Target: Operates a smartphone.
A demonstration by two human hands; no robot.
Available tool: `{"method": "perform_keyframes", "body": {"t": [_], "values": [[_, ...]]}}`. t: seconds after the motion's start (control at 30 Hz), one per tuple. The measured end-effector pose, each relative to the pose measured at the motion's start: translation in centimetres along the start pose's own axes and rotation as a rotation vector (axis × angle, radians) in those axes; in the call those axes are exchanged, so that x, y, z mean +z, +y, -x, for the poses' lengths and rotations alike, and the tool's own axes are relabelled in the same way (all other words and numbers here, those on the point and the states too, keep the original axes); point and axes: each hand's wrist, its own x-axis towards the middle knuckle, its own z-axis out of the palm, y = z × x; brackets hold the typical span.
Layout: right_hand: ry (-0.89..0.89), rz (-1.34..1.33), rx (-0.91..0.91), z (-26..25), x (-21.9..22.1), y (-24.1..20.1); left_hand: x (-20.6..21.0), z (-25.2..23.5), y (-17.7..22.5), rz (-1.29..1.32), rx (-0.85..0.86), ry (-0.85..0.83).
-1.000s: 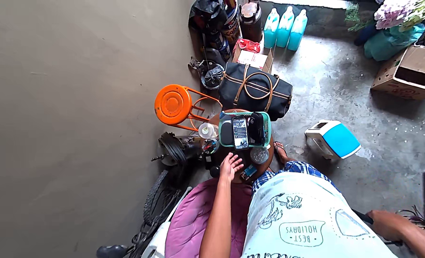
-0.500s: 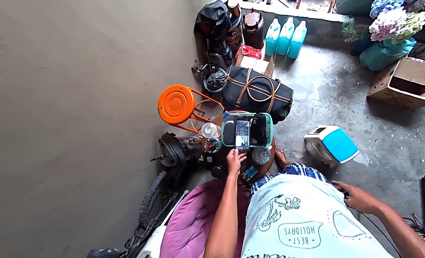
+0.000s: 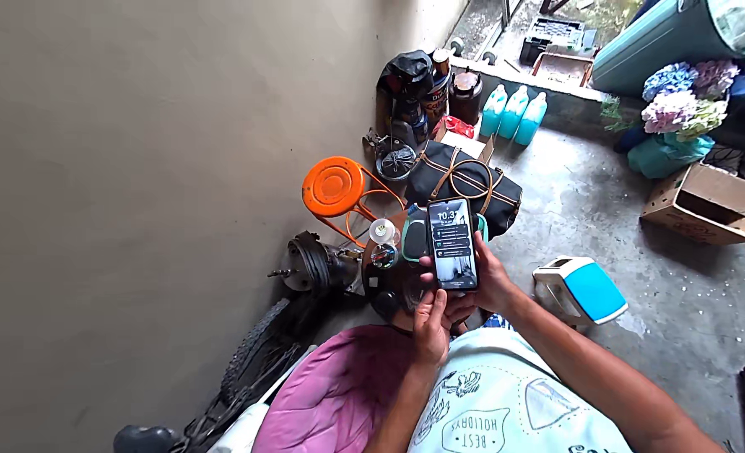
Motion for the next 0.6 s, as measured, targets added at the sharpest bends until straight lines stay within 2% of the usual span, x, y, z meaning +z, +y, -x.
{"method": "perform_keyframes", "body": {"t": [0.17, 0.3, 0.4, 0.53, 0.6], "values": [[-0.093, -0.099, -0.064, 1.6, -0.2, 0.7, -2.3, 0.7, 0.7, -0.204, 0.033, -0.167], [-0.046, -0.103, -0.117, 3.0, -0.1, 1.2, -3.4, -0.2, 3.0, -0.427, 0.095, -0.091], [0.026, -0.103, -0.151, 3.9, 0.2, 1.8, -2.5, -1.9, 5.3, -0.514, 0.143, -0.095], [-0.154, -0.105, -0.081, 4.3, -0.4, 3.0, -0.7, -4.8, 7.5, -0.636, 0.217, -0.119], [-0.183, -0.077, -0.045, 4.7, -0.6, 3.8, 0.3, -5.9, 8.0, -0.694, 0.252, -0.111]]}}
